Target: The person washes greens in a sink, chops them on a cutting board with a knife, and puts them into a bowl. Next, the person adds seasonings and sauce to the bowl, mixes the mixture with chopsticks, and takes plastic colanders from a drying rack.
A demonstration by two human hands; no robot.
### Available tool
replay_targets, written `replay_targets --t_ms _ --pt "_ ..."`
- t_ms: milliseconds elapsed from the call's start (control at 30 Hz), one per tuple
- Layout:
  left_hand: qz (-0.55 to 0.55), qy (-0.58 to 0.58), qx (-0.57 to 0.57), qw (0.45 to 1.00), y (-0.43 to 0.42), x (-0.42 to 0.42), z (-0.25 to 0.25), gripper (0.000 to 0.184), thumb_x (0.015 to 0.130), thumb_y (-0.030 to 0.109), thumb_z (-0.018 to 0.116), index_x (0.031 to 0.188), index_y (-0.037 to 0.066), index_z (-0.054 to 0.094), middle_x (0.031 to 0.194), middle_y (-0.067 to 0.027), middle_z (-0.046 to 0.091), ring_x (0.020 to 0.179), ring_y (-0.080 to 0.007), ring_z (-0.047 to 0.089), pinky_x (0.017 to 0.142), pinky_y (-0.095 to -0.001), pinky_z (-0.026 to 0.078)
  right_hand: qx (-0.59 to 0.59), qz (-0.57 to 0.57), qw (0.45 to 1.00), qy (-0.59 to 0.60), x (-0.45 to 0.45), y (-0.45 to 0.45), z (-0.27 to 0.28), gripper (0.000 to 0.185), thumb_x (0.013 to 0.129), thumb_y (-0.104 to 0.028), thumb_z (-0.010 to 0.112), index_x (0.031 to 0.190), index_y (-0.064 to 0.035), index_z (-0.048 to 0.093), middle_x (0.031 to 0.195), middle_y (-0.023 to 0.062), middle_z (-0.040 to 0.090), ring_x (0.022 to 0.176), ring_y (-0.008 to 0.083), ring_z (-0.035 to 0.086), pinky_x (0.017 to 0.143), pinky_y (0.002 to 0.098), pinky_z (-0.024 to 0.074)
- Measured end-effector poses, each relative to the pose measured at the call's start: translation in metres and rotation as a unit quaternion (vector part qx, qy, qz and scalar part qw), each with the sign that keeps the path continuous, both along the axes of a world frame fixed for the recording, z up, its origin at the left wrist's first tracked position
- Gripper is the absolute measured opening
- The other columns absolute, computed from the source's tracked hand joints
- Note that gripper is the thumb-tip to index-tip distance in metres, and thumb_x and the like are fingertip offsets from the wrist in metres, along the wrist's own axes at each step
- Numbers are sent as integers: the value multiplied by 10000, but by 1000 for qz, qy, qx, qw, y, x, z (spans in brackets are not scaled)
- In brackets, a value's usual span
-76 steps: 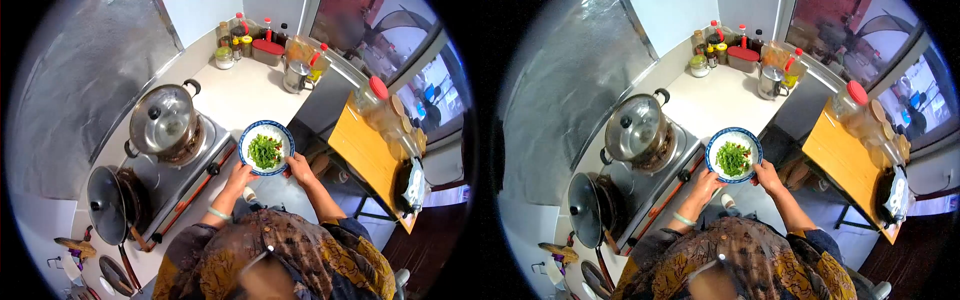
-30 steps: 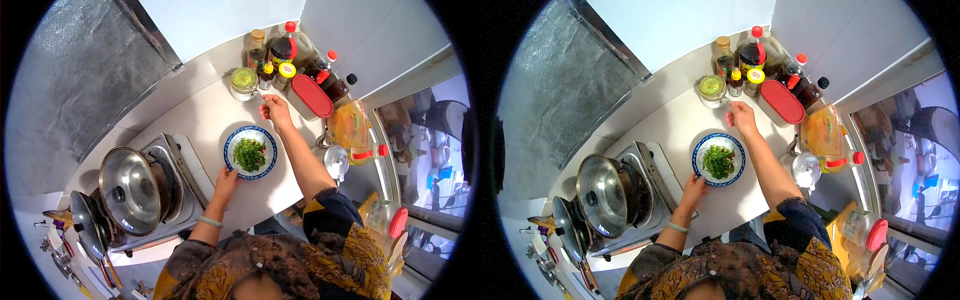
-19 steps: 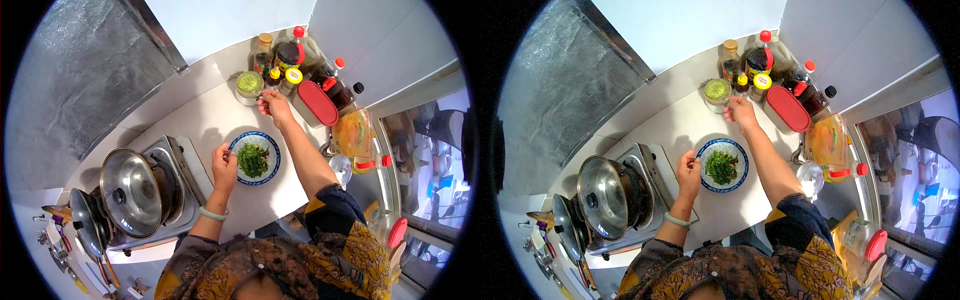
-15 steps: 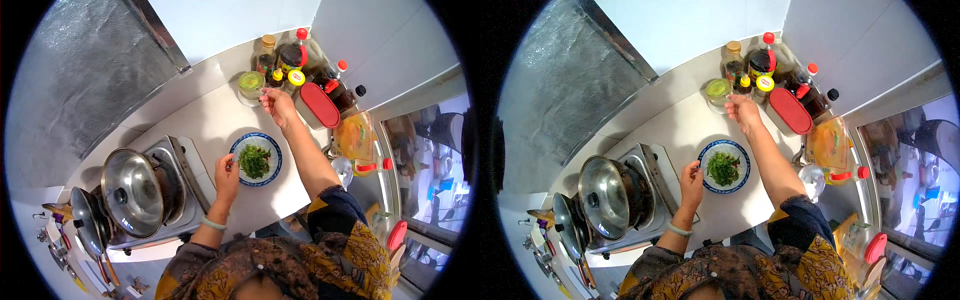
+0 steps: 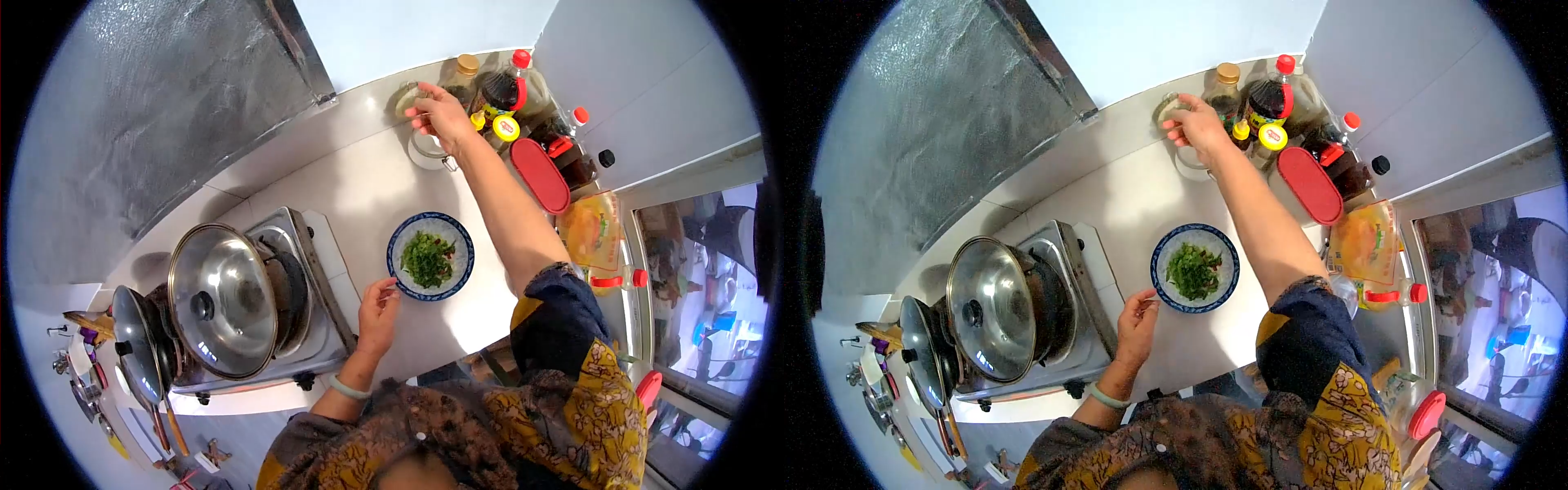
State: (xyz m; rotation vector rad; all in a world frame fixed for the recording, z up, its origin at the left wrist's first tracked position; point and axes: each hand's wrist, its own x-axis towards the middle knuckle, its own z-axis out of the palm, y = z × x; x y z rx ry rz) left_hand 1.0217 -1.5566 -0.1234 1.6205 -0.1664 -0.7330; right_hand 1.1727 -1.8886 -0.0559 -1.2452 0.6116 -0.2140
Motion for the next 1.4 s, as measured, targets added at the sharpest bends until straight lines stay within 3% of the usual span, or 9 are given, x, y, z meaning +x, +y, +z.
replay_targets --t_ms 133,167,267,367,467,633,933,1267,1400 --pt "2 6 24 1000 10 0 0 266 914 72 557 1175 25 556 992 -39 573 894 -107 548 798 -253 458 -46 25 999 -4 -28 -17 -27 584 882 -79 520 1426 -29 314 850 96 643 578 113 554 502 240 455" --pt "1 12 30 999 12 1 5 265 915 77 557 1174 22 556 983 -38 579 886 -104 548 794 -252 458 -108 -5 994 17 -41 -19 -37 468 883 -116 531 1333 -21 441 825 124 643 590 151 584 534 271 472" --pt "-13 36 36 999 15 3 15 253 920 91 557 1163 20 560 970 -29 583 873 -97 543 782 -246 456 -344 -16 931 124 -78 -25 -75 354 881 -215 576 1167 -9 546 811 167 650 663 243 637 623 349 504" --pt "-37 44 31 998 22 -5 8 242 924 102 556 1151 18 564 957 -20 579 859 -91 537 773 -240 452 -420 -48 882 209 -83 -10 -91 338 856 -304 622 1016 -8 589 822 204 656 778 336 653 728 415 500" --pt "-61 63 38 995 22 -10 9 247 929 84 536 1162 6 557 1031 -46 589 950 -136 567 844 -270 453 -395 -63 894 204 -68 -5 -98 354 829 -331 657 991 -22 598 851 211 666 837 371 643 762 436 490" --pt "-79 95 52 991 23 -14 11 243 936 79 518 1162 -2 556 1067 -62 594 998 -164 583 882 -291 453 -475 -53 856 197 -57 -4 -82 243 791 -168 623 970 -4 615 880 244 656 883 397 633 821 452 493" --pt "-74 89 58 992 29 -11 14 235 937 69 515 1156 -4 560 1055 -68 598 981 -164 585 876 -290 456 -642 36 755 130 -54 -20 -76 179 812 -99 558 958 -13 618 901 223 657 877 391 631 803 453 502" --pt "-85 76 41 993 36 -17 7 237 935 68 520 1154 -13 558 1066 -67 602 984 -159 586 875 -287 460 -414 -72 892 168 -63 -17 -84 180 773 -176 607 829 -22 681 823 216 667 820 362 652 777 417 507" --pt "-92 70 45 992 35 -17 10 237 935 73 520 1152 -12 560 1066 -68 605 980 -155 587 878 -286 459 -446 -129 874 146 -72 -13 -78 173 783 -172 606 821 -17 675 800 203 670 783 349 657 742 409 510"
